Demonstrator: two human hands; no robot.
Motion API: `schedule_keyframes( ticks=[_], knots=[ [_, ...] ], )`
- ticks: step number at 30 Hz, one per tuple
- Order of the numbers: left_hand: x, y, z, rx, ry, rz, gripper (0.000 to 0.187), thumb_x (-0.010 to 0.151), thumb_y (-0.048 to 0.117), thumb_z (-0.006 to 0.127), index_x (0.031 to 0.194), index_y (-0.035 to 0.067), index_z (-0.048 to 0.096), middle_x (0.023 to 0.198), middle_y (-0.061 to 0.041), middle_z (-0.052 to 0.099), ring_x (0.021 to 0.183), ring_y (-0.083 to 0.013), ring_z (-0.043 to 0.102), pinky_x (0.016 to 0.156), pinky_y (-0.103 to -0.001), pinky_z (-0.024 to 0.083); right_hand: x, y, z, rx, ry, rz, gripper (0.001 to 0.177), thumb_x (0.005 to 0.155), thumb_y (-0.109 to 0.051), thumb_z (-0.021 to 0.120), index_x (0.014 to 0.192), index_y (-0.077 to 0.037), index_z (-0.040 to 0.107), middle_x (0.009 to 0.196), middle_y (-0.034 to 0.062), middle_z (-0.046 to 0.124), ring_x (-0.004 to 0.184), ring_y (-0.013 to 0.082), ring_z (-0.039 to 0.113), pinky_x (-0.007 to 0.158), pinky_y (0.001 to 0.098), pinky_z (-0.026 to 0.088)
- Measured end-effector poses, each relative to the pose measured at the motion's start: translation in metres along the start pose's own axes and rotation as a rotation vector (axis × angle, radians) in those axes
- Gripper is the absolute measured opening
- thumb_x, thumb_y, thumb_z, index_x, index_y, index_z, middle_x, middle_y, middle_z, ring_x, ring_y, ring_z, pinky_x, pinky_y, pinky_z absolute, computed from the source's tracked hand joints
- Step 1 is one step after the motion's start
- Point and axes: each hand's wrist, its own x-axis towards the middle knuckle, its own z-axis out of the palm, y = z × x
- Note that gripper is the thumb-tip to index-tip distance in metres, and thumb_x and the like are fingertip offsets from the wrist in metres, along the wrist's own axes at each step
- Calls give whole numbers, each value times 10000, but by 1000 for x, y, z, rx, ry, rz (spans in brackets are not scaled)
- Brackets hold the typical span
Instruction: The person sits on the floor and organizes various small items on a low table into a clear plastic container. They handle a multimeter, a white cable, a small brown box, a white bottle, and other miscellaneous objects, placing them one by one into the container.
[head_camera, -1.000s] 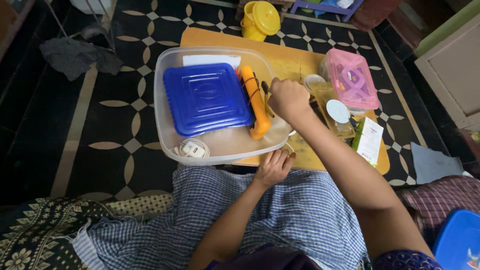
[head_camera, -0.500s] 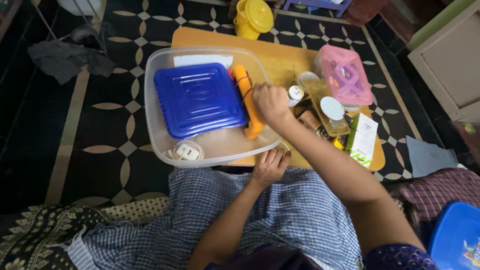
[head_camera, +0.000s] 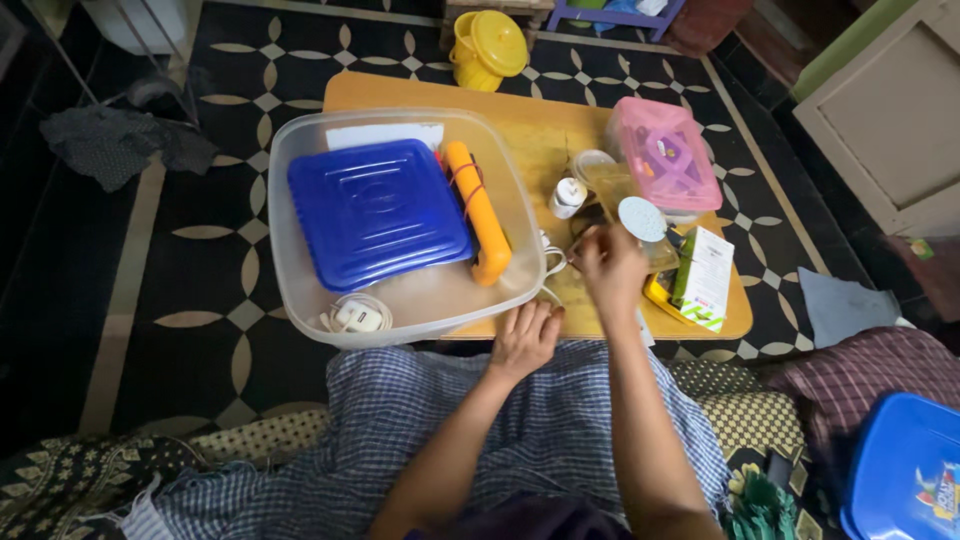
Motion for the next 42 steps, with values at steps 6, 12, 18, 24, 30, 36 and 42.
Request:
schedule_keyframes(
  ticks=[6,12,18,24,30,36,42],
  knots=[
    [-26,2,31,-58,176,-34,376,945,123,673,1214,144,411,1395,-133,505,1280,-368,546,1060,-530,470,-54,40,37,-5,-249,-307,372,807,-86,682,1179,-69,683,1182,144,683,956,376,689,821,464,548],
    [-46,2,40,-30,109,-29,507,946,173,750,1256,140,350,1443,-126,434,1325,-381,451,1049,-553,464,-63,50,51,-33,-350,-318,297,835,-153,728,1130,-125,703,1203,117,662,922,367,692,753,461,543],
    [-52,7,30,14,115,-59,497,870,120,722,1215,165,368,1390,-148,416,1284,-432,445,1019,-602,433,-87,61,49,36,-284,-254,198,869,-152,719,1058,-103,689,1066,119,668,858,384,678,718,469,531],
    [-49,19,20,-134,154,-279,569,766,-20,744,1180,112,378,1353,-246,410,1249,-478,482,1021,-632,412,-122,111,50,369,-225,-133,118,988,-132,649,1075,-54,634,954,111,618,851,295,613,747,360,505],
    [-45,25,0,-235,155,-228,579,791,-83,702,1236,84,371,1431,-282,384,1339,-523,444,1121,-636,381,-139,111,9,1261,-341,453,192,992,-252,628,1109,-102,655,921,9,651,807,117,601,736,256,489],
    [-29,30,-15,-161,14,-218,563,815,-63,654,1314,30,410,1402,-223,508,1343,-438,498,1098,-613,356,-152,118,-37,1934,-317,407,145,995,-219,714,1105,-165,637,738,-62,517,557,61,449,704,269,506],
    [-14,38,-27,-216,-38,-328,450,818,-1,607,1261,-23,530,1306,-216,598,1320,-417,508,1104,-590,343,-138,105,-97,2235,-163,333,131,1015,-282,650,1111,-193,653,732,-74,521,509,68,385,797,411,504]
  ],
)
